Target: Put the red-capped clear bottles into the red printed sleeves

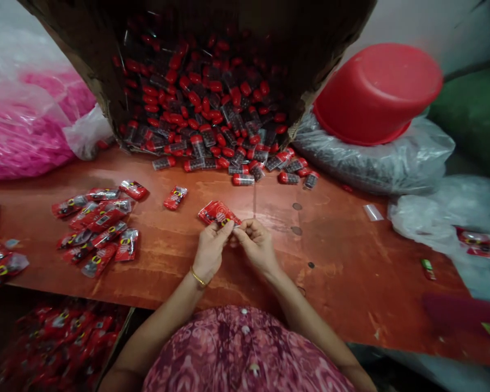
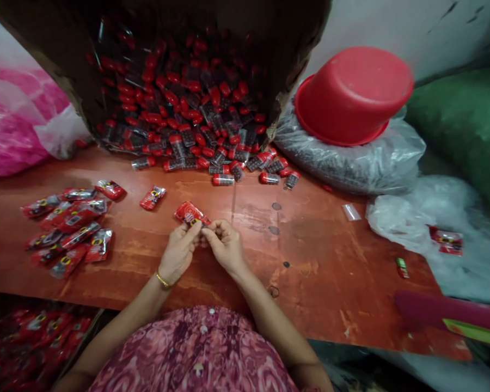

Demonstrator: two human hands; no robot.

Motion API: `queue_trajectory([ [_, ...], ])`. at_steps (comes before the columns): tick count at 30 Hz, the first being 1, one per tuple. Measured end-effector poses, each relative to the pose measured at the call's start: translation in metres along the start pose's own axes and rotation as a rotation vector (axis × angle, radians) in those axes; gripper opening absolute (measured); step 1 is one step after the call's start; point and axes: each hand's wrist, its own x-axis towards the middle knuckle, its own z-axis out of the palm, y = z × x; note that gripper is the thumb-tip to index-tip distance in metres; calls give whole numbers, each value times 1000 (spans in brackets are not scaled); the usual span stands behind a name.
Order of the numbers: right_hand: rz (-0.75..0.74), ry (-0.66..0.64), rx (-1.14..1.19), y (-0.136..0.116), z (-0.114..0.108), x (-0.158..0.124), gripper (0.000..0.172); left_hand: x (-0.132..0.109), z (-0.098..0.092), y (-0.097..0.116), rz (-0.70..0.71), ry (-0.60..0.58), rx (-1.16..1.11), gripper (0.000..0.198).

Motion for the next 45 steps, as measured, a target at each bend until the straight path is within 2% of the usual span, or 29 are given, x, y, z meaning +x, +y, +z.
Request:
queue_trajectory([
  [2, -86, -24, -222, 2, -4, 22, 24, 6, -10, 12, 65, 80, -58, 33],
  [4, -176, 7, -536, 3, -13, 51, 24, 15, -28, 30, 161, 213, -152, 29],
  [7, -272, 77, -934, 5, -27, 97, 33, 25, -59, 55, 385, 436, -324, 30],
  [9, -272, 54, -1095, 8, -32, 118, 37, 28, -71, 62, 445, 487, -361, 40],
  [11, -243, 35, -1197, 13, -33, 123, 36, 27, -70, 58, 381, 475, -259, 44],
  [14, -225, 34, -1255, 19, -32, 107, 31, 27, -55, 42, 326, 369, 184, 37],
  [17, -242, 35, -1238, 24, -37, 78, 31, 34, -43, 30, 470, 210, 743, 29],
  [19, -267, 48, -1212, 29, -43, 60, 30, 42, -44, 27, 525, 165, 1002, 26],
  [24, -359, 151, -1129, 38, -54, 30, 31, 53, -54, 24, 516, 176, 1331, 9],
  [28, -463, 197, -938, 30, -42, 16, 25, 49, -51, 23, 521, 206, 1478, 17],
  [31, -409, 137, -678, 19, -20, 10, 24, 39, -46, 23, 636, 267, 1450, 20],
  [35, -165, 22, -224, 9, 11, 12, 26, 21, -35, 22, 819, 231, 1369, 17],
  [38, -94, 62, -28, 6, 21, 17, 25, 10, -28, 19, 814, 213, 1202, 23],
  [40, -107, 105, -34, 6, 21, 18, 28, 5, -25, 18, 696, 212, 969, 36],
  [42, -132, 137, -90, 7, 18, 15, 31, 0, -22, 16, 463, 140, 712, 42],
  [45, -164, 169, -162, 6, 15, 9, 34, -6, -21, 15, 128, 33, 428, 40],
])
